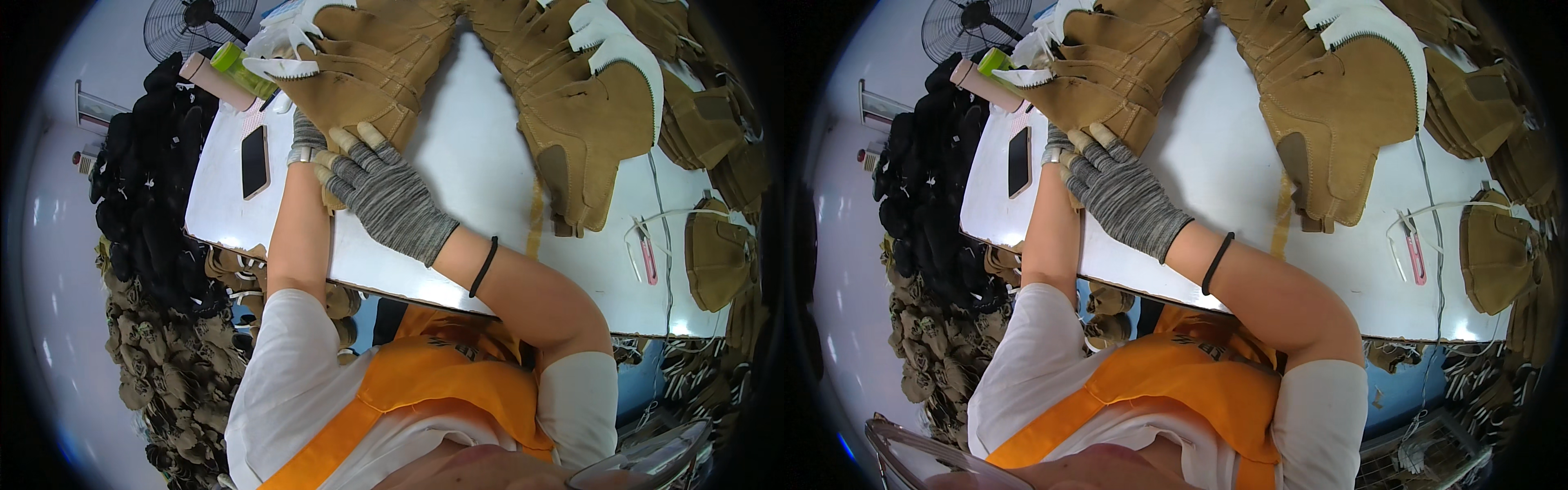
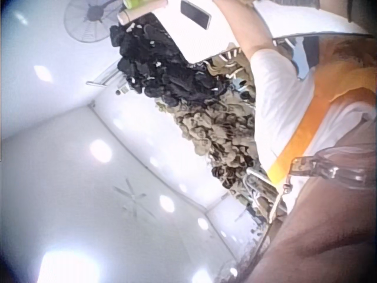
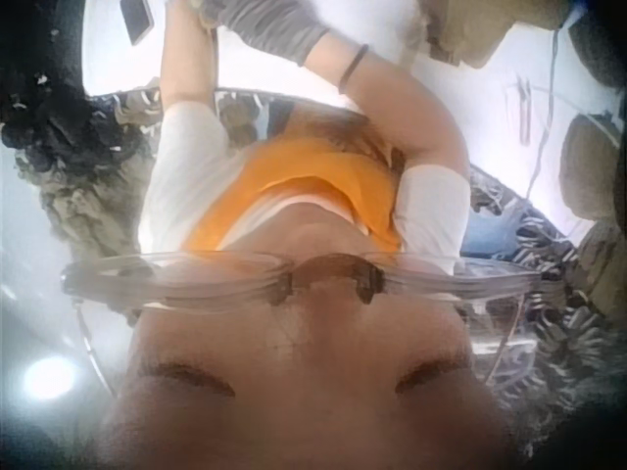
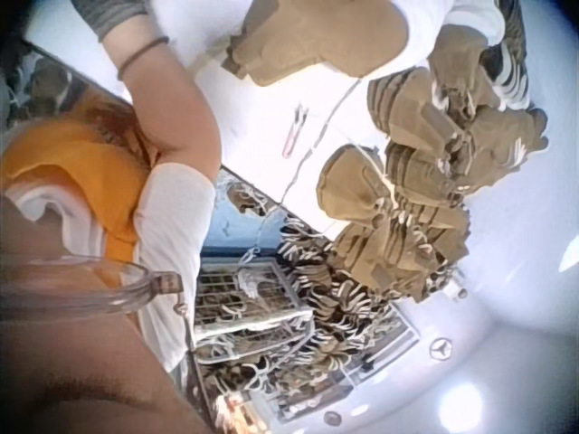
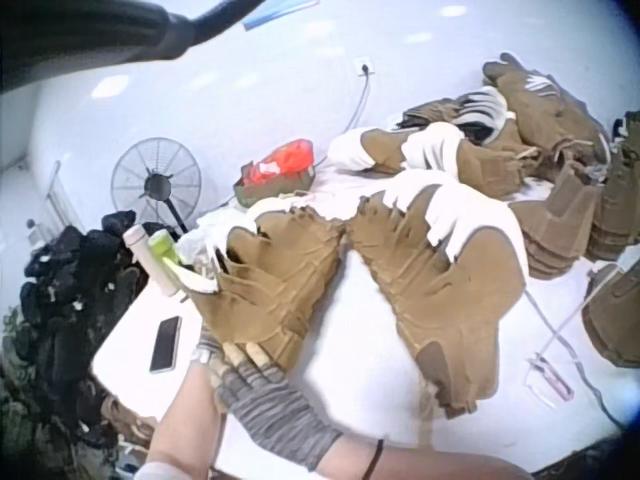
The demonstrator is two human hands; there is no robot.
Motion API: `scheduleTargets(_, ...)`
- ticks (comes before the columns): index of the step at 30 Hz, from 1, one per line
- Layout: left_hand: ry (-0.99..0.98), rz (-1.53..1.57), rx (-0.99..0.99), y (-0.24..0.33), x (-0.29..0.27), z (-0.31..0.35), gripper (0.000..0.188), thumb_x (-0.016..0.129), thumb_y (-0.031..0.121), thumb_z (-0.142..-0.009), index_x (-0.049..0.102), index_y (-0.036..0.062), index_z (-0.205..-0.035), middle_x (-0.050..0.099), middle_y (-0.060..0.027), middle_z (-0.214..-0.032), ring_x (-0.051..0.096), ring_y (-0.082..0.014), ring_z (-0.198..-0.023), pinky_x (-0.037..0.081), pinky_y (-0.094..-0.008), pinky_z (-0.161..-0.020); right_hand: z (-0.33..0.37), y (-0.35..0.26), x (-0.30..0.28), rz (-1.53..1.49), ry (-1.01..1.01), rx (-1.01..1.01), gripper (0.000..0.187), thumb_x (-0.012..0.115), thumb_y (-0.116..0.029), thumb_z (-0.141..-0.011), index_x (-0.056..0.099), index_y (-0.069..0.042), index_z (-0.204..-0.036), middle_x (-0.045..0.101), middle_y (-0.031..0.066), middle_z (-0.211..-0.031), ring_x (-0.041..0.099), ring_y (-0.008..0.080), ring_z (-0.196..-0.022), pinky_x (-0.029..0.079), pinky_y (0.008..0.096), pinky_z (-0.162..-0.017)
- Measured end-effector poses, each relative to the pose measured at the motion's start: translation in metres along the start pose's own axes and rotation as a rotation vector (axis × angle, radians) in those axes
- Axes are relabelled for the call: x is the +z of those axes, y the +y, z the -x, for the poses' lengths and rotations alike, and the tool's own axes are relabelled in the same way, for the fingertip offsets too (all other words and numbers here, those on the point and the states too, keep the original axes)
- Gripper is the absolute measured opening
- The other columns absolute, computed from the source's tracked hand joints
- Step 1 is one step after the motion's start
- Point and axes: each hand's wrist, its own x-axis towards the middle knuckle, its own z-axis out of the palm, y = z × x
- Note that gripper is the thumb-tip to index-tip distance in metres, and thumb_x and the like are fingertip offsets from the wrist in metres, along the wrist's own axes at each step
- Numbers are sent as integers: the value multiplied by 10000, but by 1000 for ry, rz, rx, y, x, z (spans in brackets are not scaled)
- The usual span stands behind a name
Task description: The person trims excess threads from shoe uppers using snips and handles the items one at a time before setting them aside.
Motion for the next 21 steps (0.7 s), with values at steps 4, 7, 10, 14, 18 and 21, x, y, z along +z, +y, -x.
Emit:
scheduleTargets(4, -23, 12, 2, -2, -3, 1, 485, 344, 401, -1010, 418, 75, -1361, 486, -132, -1346, 482, -296, -1195, 391, -400, -1033, 0, -1, 0, -2, -31, -1, 495, 504, -198, -866, 476, -67, -1342, 474, 93, -1373, 335, 300, -1353, 148, 492, -1158)
scheduleTargets(7, -40, 23, 5, -2, -1, -2, 487, 346, 405, -1010, 423, 72, -1356, 495, -134, -1335, 491, -294, -1186, 396, -398, -1028, 1, 1, -3, 16, -45, -13, 499, 526, -202, -855, 487, -68, -1334, 478, 94, -1370, 337, 303, -1352, 148, 498, -1157)
scheduleTargets(10, -72, 51, 22, -5, -1, -7, 489, 348, 408, -1009, 429, 69, -1351, 504, -136, -1324, 499, -292, -1177, 402, -396, -1023, -2, 5, -9, 26, -39, -32, 493, 550, -201, -842, 509, -68, -1315, 492, 96, -1358, 350, 302, -1344, 149, 500, -1159)
scheduleTargets(14, -121, 90, 47, -8, -2, -11, 491, 350, 413, -1008, 436, 65, -1344, 516, -139, -1310, 511, -290, -1164, 410, -393, -1015, -3, -3, -20, 59, -79, -44, 484, 573, -208, -830, 532, -69, -1293, 524, 94, -1324, 382, 283, -1326, 153, 485, -1163)
scheduleTargets(18, -198, 140, 73, -14, 3, -18, 494, 353, 417, -1007, 444, 60, -1337, 528, -142, -1295, 523, -287, -1152, 418, -390, -1008, 6, -7, -37, 82, -77, 5, 461, 602, -227, -825, 550, -83, -1260, 570, 83, -1254, 440, 256, -1278, 189, 462, -1157)
scheduleTargets(21, -257, 172, 94, -21, -2, -21, 497, 355, 420, -1007, 449, 57, -1332, 538, -144, -1285, 532, -285, -1142, 424, -388, -1003, 22, -22, -68, -33, -69, 63, 455, 626, -236, -814, 560, -89, -1240, 588, 80, -1210, 478, 266, -1231, 210, 461, -1147)
